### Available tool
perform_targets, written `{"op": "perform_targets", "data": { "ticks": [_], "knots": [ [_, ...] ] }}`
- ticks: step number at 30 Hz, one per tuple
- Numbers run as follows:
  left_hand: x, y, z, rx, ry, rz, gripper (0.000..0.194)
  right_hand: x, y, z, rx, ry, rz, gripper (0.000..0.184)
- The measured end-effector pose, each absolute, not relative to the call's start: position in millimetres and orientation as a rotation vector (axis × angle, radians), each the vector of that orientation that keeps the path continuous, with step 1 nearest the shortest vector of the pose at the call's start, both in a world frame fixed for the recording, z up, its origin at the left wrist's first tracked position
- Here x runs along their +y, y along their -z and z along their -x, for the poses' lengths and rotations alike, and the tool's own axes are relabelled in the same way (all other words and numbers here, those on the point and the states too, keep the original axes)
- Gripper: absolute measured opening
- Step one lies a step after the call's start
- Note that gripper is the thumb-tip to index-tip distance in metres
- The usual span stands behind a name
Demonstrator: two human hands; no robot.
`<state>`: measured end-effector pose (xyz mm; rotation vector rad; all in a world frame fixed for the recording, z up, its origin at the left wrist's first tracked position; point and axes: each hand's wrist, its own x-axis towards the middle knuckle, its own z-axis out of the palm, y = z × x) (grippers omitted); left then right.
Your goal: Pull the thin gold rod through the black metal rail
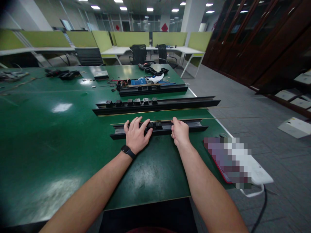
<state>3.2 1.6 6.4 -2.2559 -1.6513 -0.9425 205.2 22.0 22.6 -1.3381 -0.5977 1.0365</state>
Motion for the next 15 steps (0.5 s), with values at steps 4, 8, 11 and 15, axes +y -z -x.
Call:
{"op": "perform_targets", "data": {
  "ticks": [4,8,11,15],
  "knots": [
    [1.6,-6.6,-2.8,-1.644,0.94,2.259,0.042,22.4,-22.1,-205.0,-0.606,-1.023,1.338,0.021],
    [1.5,-6.7,-2.8,-1.646,0.966,2.263,0.042,23.7,-21.9,-205.9,-0.588,-0.992,1.344,0.02],
    [1.3,-7.0,-3.0,-1.648,0.965,2.264,0.042,24.9,-21.4,-208.3,-0.571,-0.97,1.351,0.018],
    [1.1,-7.3,-3.3,-1.655,0.976,2.263,0.041,25.0,-20.7,-210.8,-0.574,-0.978,1.355,0.017]
  ]
}}
